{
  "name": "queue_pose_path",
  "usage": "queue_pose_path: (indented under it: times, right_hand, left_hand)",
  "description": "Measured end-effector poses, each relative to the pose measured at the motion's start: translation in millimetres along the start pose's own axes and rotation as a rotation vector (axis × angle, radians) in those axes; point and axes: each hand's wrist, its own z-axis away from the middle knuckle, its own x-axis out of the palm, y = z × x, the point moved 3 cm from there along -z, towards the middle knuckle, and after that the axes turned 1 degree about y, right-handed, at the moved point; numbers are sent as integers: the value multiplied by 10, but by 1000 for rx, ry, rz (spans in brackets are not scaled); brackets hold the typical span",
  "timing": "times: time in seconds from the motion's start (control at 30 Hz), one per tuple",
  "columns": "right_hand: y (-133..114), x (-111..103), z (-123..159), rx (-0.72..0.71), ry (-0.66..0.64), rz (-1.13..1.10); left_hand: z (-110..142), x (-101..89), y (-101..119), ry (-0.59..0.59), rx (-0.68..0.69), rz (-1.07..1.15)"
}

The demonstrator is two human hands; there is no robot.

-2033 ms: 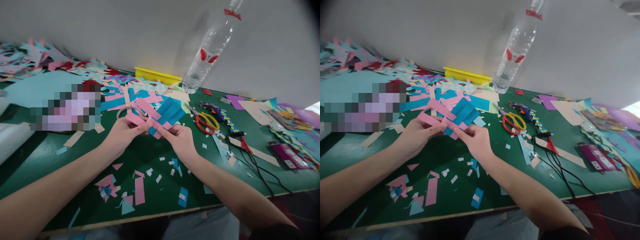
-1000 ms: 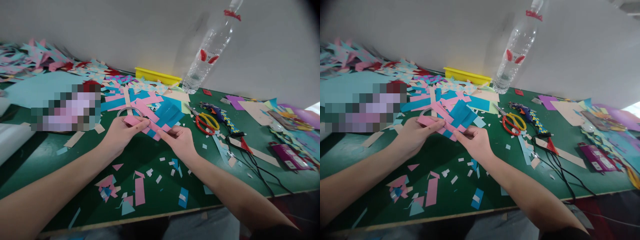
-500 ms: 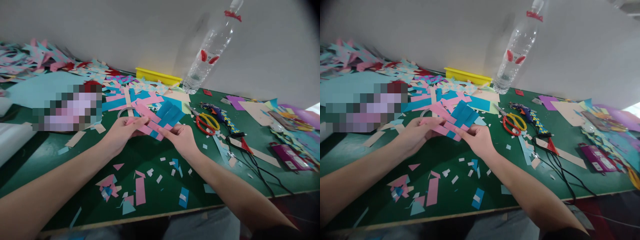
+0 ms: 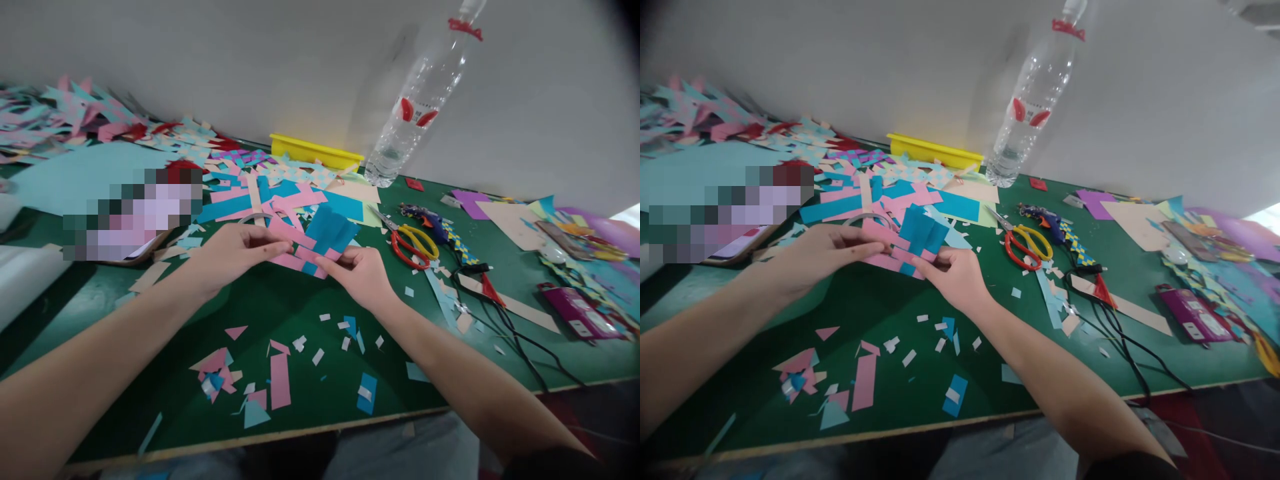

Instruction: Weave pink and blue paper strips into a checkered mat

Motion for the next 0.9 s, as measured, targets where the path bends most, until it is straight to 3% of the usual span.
queue_pose_path:
  times: [0.13,0.37,0.5,0.67,0.9]
  right_hand:
    - [-47,14,32,-78,-56,-50]
    - [-47,20,41,-64,-62,-68]
    - [-26,20,28,-17,-31,-49]
    - [20,34,12,18,-19,-191]
    - [-9,36,21,33,-31,-262]
  left_hand:
    - [19,51,15,-97,20,-15]
    - [30,120,9,-132,-20,36]
    - [35,147,-7,-61,-7,71]
    - [48,172,-4,27,-25,93]
    - [49,189,-24,25,-47,131]
